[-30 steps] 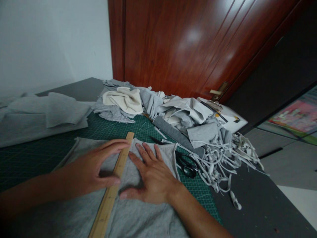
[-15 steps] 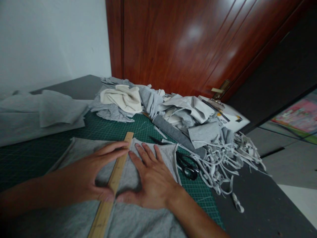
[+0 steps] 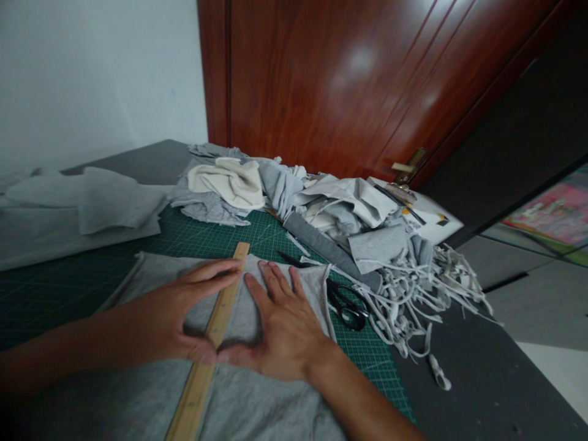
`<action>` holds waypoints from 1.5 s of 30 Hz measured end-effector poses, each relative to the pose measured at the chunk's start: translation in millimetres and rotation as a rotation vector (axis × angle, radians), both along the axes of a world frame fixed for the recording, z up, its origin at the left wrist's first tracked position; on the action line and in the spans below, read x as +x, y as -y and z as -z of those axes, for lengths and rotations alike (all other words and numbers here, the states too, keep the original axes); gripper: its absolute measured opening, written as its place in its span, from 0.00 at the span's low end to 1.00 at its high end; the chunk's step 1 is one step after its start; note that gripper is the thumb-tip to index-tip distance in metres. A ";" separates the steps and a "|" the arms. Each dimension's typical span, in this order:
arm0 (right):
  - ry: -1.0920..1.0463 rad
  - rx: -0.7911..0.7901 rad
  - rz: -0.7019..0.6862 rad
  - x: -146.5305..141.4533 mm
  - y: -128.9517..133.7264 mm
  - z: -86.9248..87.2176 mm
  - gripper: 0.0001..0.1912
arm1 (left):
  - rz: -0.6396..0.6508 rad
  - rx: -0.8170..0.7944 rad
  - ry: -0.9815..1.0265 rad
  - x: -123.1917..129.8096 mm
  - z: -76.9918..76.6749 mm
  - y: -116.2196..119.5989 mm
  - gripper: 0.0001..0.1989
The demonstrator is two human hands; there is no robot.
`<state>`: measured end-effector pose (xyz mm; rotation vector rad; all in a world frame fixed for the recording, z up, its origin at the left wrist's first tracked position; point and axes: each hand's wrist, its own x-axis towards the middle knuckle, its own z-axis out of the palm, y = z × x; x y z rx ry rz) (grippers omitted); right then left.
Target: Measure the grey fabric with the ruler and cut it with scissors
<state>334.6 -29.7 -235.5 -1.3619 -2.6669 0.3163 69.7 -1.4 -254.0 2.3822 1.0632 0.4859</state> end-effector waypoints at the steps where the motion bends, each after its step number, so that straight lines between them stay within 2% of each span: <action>1: 0.002 0.001 0.004 -0.4 0.3 -0.2 0.61 | -0.004 -0.010 -0.006 1.0 -2.2 0.7 0.61; 7: 0.009 -0.001 -0.002 -1.1 0.3 -1.3 0.63 | -0.046 -0.046 -0.017 8.5 -15.6 2.9 0.62; 19: -0.004 -0.014 -0.009 0.1 -0.1 -1.2 0.64 | -0.036 -0.033 -0.061 7.2 -14.2 2.2 0.63; 24: 0.016 -0.024 -0.008 0.6 -1.8 -1.1 0.66 | 0.005 0.031 -0.091 8.1 -17.6 5.7 0.59; 32: 0.015 -0.003 -0.015 2.1 -2.6 2.6 0.64 | 0.044 0.079 -0.060 8.2 -18.6 8.8 0.55; 38: 0.013 -0.009 -0.022 2.4 -1.9 1.8 0.64 | 0.026 0.059 -0.137 11.6 -24.3 9.8 0.61; 41: 0.010 -0.019 -0.018 2.4 -2.0 0.5 0.65 | 0.031 0.071 -0.123 10.2 -21.5 9.5 0.62; 45: -0.001 -0.051 -0.027 3.2 -4.0 -1.9 0.67 | 0.015 0.101 -0.082 5.4 -9.2 5.0 0.63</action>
